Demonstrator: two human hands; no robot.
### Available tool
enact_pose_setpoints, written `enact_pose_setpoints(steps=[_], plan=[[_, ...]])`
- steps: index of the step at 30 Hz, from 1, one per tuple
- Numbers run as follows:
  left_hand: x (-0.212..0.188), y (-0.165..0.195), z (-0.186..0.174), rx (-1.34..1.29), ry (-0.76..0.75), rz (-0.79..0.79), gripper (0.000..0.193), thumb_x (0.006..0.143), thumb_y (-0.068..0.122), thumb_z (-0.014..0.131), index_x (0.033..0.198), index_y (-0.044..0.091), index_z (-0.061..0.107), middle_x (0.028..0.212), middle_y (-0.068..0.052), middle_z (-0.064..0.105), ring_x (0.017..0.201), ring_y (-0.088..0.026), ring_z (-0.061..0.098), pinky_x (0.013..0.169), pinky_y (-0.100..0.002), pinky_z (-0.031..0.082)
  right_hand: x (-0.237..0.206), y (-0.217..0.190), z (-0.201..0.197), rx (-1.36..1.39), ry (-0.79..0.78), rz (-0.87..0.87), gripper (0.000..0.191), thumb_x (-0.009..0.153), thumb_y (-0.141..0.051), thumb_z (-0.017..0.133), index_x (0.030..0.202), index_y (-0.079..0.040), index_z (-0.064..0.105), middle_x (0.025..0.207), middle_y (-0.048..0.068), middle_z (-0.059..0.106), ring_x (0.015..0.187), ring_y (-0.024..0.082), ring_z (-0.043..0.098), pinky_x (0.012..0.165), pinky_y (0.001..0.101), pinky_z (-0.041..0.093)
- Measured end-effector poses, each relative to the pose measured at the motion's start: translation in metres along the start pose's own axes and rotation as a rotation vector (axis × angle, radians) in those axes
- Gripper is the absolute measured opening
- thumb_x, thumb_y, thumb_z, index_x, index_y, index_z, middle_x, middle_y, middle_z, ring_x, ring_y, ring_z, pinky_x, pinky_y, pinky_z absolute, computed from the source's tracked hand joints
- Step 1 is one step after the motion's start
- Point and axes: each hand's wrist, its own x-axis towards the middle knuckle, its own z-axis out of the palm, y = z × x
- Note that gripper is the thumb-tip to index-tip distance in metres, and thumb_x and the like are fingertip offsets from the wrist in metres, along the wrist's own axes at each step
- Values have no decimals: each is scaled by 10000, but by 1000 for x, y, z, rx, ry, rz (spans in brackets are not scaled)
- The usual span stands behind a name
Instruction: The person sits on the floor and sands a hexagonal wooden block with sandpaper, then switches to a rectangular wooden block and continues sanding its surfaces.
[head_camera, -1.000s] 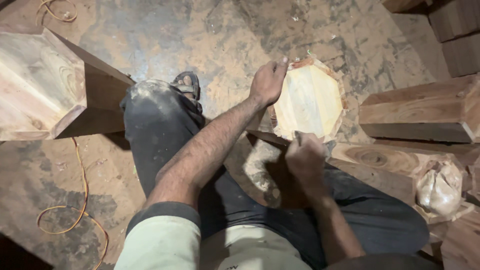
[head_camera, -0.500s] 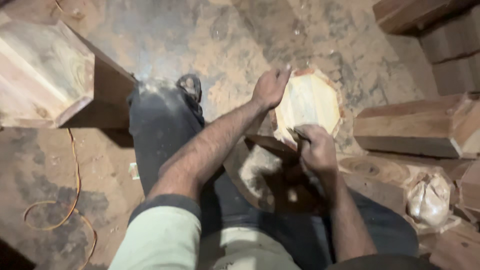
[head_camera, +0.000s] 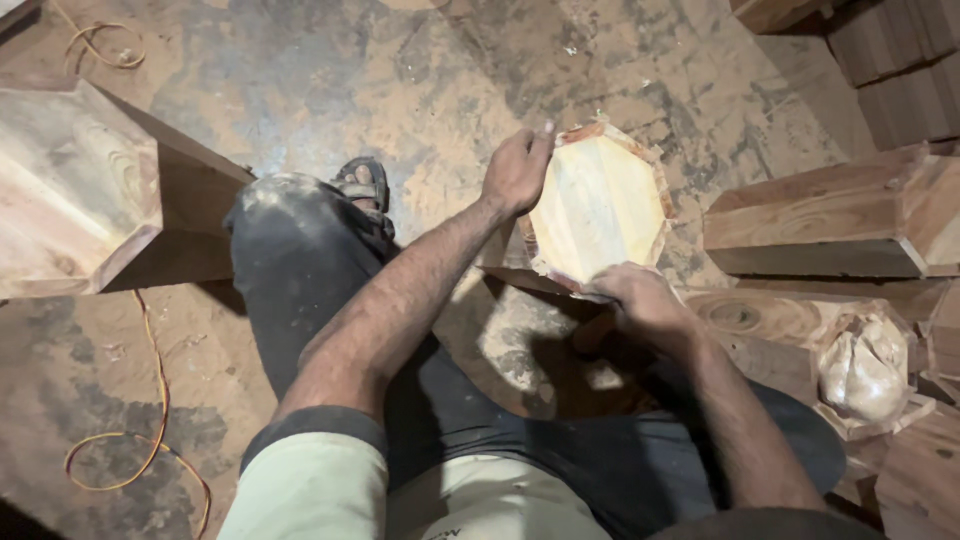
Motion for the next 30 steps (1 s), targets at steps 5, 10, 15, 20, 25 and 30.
enact_pose_setpoints(steps=[5, 10, 15, 20, 25, 30], plan=[[1, -8, 4, -7, 24, 5, 573, 982, 526, 441, 1058, 18, 694, 1084, -266, 701, 1090, -432, 645, 947, -483, 479, -55, -1, 16, 231, 532, 580, 227, 972, -126, 628, 1128, 14, 715, 1036, 144, 732, 975, 267, 694, 876, 387, 528], [1, -13, 2, 8, 23, 45, 567, 1016, 503, 421, 1095, 12, 694, 1103, -274, 700, 1099, -440, 641, 964, -490, 470, -70, -19, 61, 380, 1023, 735, 227, 947, -113, 681, 1096, 59, 682, 1001, 120, 743, 906, 213, 706, 812, 327, 550], [-5, -11, -4, -2, 22, 50, 590, 1033, 508, 403, 1034, -4, 694, 1054, -269, 715, 1042, -430, 664, 926, -480, 485, -48, -25, 89, 563, 1204, 703, 221, 935, -92, 722, 1098, 57, 707, 961, 114, 746, 853, 213, 698, 782, 344, 551], [-10, -5, -9, -4, 14, 59, 588, 1034, 502, 406, 1033, -4, 706, 1029, -255, 725, 1020, -412, 678, 915, -460, 495, -33, -41, 97, -85, 1173, 617, 169, 915, -54, 737, 1064, 23, 717, 969, 196, 727, 892, 331, 717, 808, 400, 567], [-12, -3, -10, -11, 20, 41, 541, 1012, 479, 473, 1063, -3, 713, 1025, -233, 739, 1004, -358, 700, 913, -427, 508, -21, -60, 105, -362, 933, 476, 273, 877, -21, 693, 1144, 28, 719, 931, 178, 659, 879, 383, 664, 794, 459, 558], [-19, -2, -9, -33, 37, 19, 476, 962, 441, 582, 1043, -8, 717, 979, -202, 764, 956, -299, 734, 883, -388, 537, -12, -73, 118, -337, 923, 605, 282, 889, -92, 695, 1147, 22, 706, 943, 193, 623, 840, 401, 640, 744, 473, 543]])
